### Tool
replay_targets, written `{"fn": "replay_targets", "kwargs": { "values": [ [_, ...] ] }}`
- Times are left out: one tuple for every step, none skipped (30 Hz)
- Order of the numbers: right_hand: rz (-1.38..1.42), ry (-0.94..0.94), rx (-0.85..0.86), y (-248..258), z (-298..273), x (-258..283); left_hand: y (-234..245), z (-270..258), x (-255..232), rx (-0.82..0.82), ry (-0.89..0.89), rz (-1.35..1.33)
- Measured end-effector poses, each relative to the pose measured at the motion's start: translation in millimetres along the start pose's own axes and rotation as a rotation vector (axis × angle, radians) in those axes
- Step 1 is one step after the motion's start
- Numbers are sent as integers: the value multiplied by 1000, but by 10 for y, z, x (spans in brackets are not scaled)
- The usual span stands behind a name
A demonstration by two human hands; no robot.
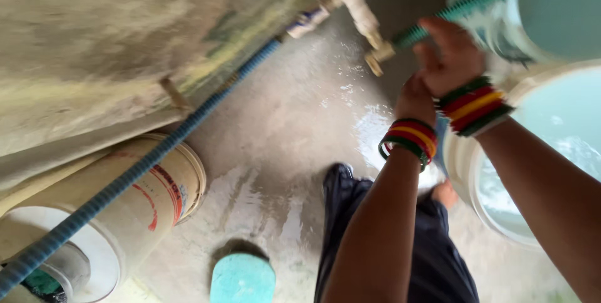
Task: The person fills a bucket with water from a tap, rinses a small container, and then sweeps a wet outdoor floor using a broom.
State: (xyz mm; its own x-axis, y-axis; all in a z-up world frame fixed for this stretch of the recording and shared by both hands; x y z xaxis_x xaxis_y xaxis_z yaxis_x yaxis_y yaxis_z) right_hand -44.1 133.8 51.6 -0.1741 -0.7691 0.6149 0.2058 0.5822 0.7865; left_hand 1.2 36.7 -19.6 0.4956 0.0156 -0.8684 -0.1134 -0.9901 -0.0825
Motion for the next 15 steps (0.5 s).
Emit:
{"fn": "replay_targets", "kwargs": {
  "values": [
    [41,-22,-69,265,-164,-28,-152,-198,-48,112,-138,199],
    [-33,-4,-149,548,-320,-41,-275,-328,-168,176,-366,412],
    [-109,13,-226,826,-530,-45,-409,-503,-284,243,-599,615],
    [-89,-100,-220,1032,-728,-140,-503,-690,-295,265,-607,621],
    [-68,-212,-212,1235,-967,-257,-671,-972,-359,351,-739,683],
    [-130,-278,-201,1373,-1253,-345,-795,-1254,-399,433,-864,743],
    [-191,-345,-190,1507,-1570,-450,-823,-1434,-381,451,-866,747],
    [-243,-423,-153,1576,-1891,-571,-899,-1601,-317,514,-889,965],
    [-294,-501,-114,1597,-2203,-694,-969,-1761,-228,574,-909,1184],
    [-293,-509,-120,1674,-2489,-786,-1026,-1915,-163,584,-913,1186],
    [-246,-595,66,1646,-2777,-924,-1135,-2103,10,777,-872,1244],
    [-192,-672,261,1604,-3056,-1044,-1221,-2316,206,970,-818,1299],
    [-188,-679,262,1623,-3219,-1137,-1285,-2495,407,1152,-771,1311],
    [-366,-422,396,1531,-3288,-1123,-1312,-2555,588,1191,-648,1313],
    [-540,-160,533,1416,-3360,-1103,-1331,-2573,778,1235,-510,1312]
  ]
}}
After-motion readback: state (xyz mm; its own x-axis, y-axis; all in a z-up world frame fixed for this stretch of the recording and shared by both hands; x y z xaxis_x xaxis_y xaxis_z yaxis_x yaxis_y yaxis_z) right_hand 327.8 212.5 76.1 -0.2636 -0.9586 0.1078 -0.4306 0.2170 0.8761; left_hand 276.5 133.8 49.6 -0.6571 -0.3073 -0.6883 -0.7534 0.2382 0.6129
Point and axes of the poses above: each hand's wrist, its own z-axis towards the middle knuckle, its own y-axis out of the back of the hand, x = y × z, the point moved 6 cm from there along z, towards the middle knuckle, and after that the axes turned 15 degrees about -y, right-handed, at the moved point
